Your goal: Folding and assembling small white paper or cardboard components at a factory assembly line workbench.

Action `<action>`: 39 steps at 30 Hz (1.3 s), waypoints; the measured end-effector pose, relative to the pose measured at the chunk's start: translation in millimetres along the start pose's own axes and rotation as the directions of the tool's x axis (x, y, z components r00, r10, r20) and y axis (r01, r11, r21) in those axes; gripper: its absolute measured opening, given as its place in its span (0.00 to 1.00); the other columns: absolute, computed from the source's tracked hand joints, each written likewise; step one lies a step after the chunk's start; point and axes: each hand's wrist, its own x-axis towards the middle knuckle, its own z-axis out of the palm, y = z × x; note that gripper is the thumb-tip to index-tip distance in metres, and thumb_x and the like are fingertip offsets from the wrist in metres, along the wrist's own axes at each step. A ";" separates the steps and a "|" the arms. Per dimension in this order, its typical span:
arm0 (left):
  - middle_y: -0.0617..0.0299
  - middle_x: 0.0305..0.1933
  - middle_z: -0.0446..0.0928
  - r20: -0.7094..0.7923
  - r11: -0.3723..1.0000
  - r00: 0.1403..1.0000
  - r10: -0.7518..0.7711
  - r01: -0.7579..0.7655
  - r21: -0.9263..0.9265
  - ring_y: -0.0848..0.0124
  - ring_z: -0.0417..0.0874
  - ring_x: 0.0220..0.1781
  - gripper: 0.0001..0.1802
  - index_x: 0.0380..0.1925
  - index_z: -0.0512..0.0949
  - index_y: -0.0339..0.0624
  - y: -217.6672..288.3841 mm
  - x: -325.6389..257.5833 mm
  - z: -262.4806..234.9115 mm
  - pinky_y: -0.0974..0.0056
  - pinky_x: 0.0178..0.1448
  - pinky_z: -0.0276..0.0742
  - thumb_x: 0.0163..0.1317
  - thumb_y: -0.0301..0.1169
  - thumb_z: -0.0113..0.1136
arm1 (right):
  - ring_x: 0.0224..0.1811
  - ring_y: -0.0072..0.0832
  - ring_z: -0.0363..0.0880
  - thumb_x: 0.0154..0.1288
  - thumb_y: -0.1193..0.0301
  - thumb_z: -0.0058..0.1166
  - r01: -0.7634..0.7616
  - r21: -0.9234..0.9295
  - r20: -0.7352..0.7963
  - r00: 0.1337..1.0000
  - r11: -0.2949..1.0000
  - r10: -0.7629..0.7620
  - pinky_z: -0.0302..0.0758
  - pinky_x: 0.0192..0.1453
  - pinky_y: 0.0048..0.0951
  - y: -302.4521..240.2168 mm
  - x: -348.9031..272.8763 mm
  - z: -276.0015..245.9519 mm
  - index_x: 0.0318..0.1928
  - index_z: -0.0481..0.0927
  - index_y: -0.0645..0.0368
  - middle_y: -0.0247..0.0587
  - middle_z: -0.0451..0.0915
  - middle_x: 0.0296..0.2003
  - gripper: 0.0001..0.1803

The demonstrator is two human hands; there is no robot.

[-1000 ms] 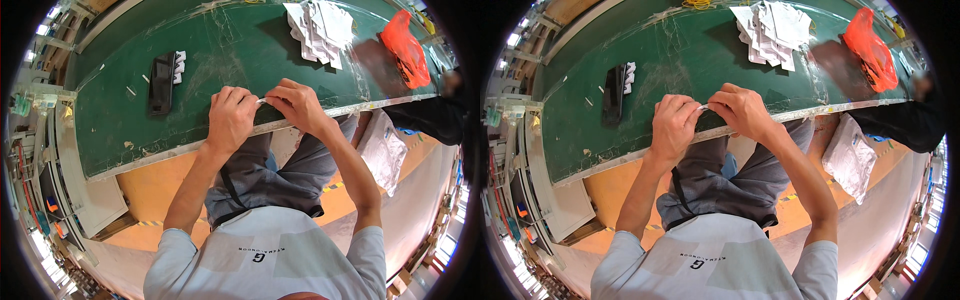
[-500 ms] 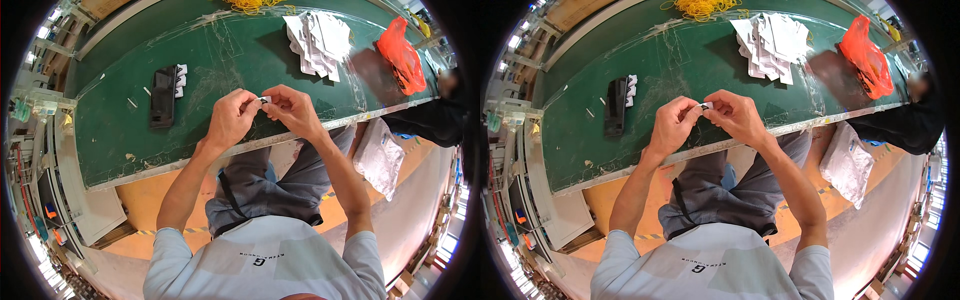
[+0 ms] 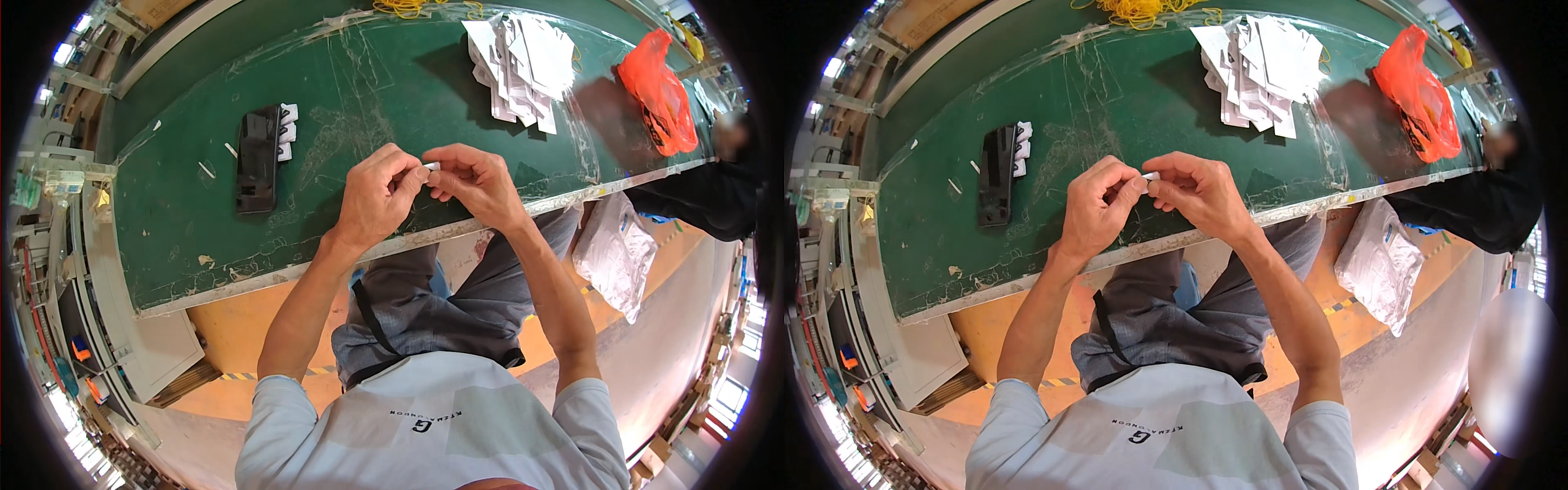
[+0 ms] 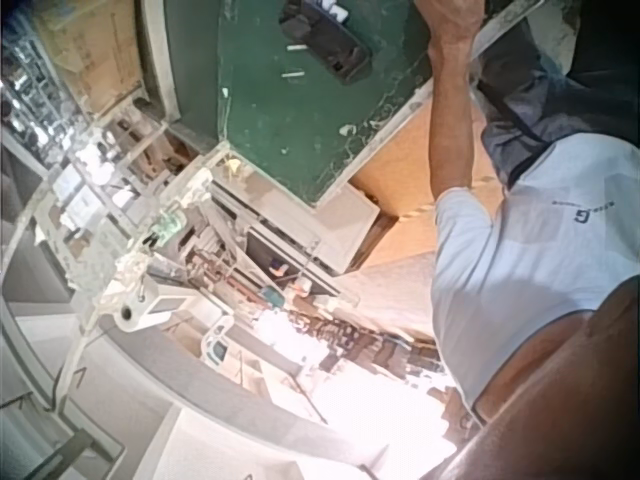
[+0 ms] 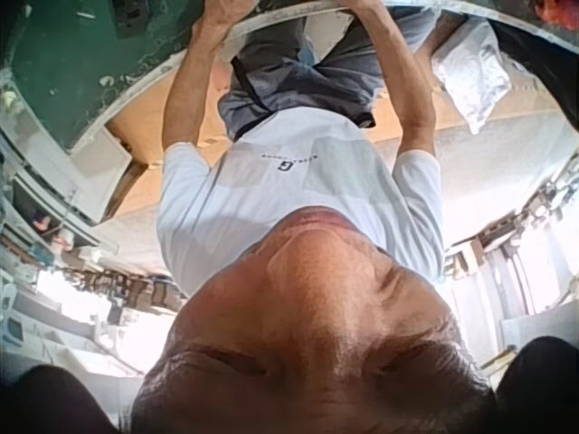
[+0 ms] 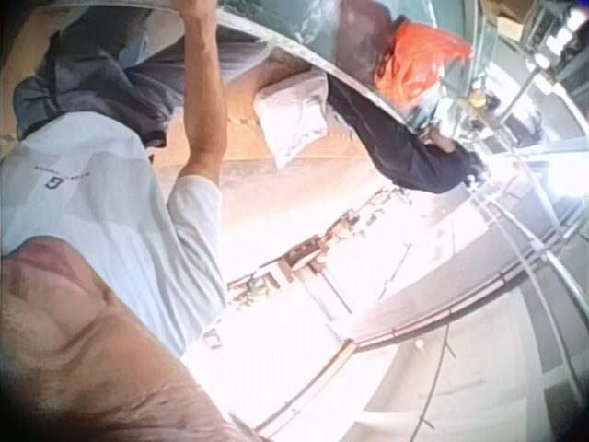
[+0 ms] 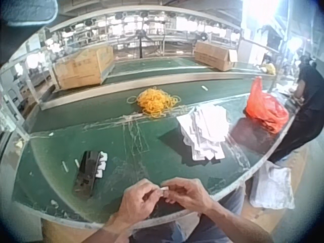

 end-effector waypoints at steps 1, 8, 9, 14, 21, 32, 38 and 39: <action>0.62 0.31 0.77 0.004 1.000 1.000 0.021 -0.021 -0.010 0.75 0.74 0.28 0.05 0.35 0.82 0.35 0.5 3.3 4.6 0.68 0.33 0.70 0.69 0.26 0.66 | 0.35 0.18 0.86 0.74 0.74 0.63 0.010 -0.014 -0.015 1.000 1.000 -0.011 0.85 0.41 0.22 -0.9 -1.6 -4.2 0.53 0.84 0.68 0.37 0.87 0.35 0.12; 0.61 0.28 0.74 0.015 0.995 0.995 0.097 -0.097 0.008 0.72 0.72 0.28 0.05 0.30 0.79 0.36 2.1 -5.0 12.9 0.65 0.32 0.67 0.67 0.21 0.64 | 0.33 0.18 0.86 0.77 0.69 0.62 0.091 0.074 0.079 0.992 0.993 -0.097 0.84 0.37 0.24 19.6 -9.7 -8.2 0.47 0.84 0.64 0.35 0.86 0.34 0.09; 0.61 0.28 0.73 0.024 0.996 0.996 0.084 -0.084 0.013 0.72 0.71 0.28 0.06 0.30 0.78 0.36 0.2 -9.2 5.2 0.65 0.32 0.66 0.67 0.21 0.63 | 0.32 0.18 0.86 0.77 0.69 0.62 0.094 0.095 0.109 0.989 0.991 -0.104 0.84 0.37 0.23 12.6 -7.7 -3.5 0.45 0.84 0.64 0.34 0.85 0.31 0.09; 0.61 0.31 0.72 0.055 0.997 0.995 0.082 -0.081 -0.013 0.71 0.71 0.30 0.06 0.32 0.76 0.35 -4.5 -6.0 14.3 0.64 0.34 0.65 0.71 0.23 0.59 | 0.29 0.17 0.83 0.76 0.70 0.61 0.195 0.152 0.061 0.977 0.969 -0.206 0.80 0.33 0.24 21.1 -11.1 -7.7 0.42 0.84 0.64 0.33 0.85 0.28 0.09; 0.55 0.30 0.71 0.073 0.930 0.950 0.304 -0.312 0.195 0.61 0.72 0.30 0.08 0.33 0.75 0.33 2.4 0.5 13.9 0.60 0.36 0.67 0.74 0.23 0.57 | 0.28 0.20 0.83 0.76 0.68 0.61 0.343 -0.016 0.015 0.939 0.939 -0.343 0.78 0.32 0.24 14.3 -9.8 -7.7 0.44 0.83 0.64 0.37 0.83 0.26 0.11; 0.59 0.30 0.71 0.043 0.943 0.956 0.289 -0.292 0.160 0.67 0.71 0.30 0.10 0.32 0.75 0.34 1.3 -3.9 12.4 0.63 0.35 0.66 0.75 0.25 0.58 | 0.28 0.19 0.83 0.75 0.70 0.62 0.294 0.101 0.055 0.952 0.951 -0.300 0.80 0.32 0.25 18.1 -10.4 -8.4 0.42 0.83 0.64 0.35 0.83 0.26 0.09; 0.53 0.28 0.71 0.028 0.916 0.940 0.339 -0.337 0.218 0.60 0.73 0.28 0.08 0.29 0.74 0.33 3.4 -10.0 9.1 0.59 0.34 0.69 0.70 0.19 0.59 | 0.31 0.19 0.84 0.76 0.71 0.62 0.319 -0.004 0.101 0.943 0.948 -0.317 0.82 0.35 0.25 25.9 -4.9 -2.1 0.46 0.84 0.64 0.35 0.86 0.31 0.08; 0.52 0.28 0.73 0.035 0.915 0.940 0.339 -0.339 0.220 0.55 0.75 0.28 0.08 0.30 0.76 0.35 2.9 -8.7 11.0 0.56 0.32 0.71 0.70 0.19 0.61 | 0.32 0.19 0.85 0.75 0.71 0.62 0.287 0.013 0.068 0.955 0.958 -0.288 0.82 0.36 0.25 28.0 -6.7 -2.0 0.47 0.84 0.64 0.35 0.86 0.32 0.08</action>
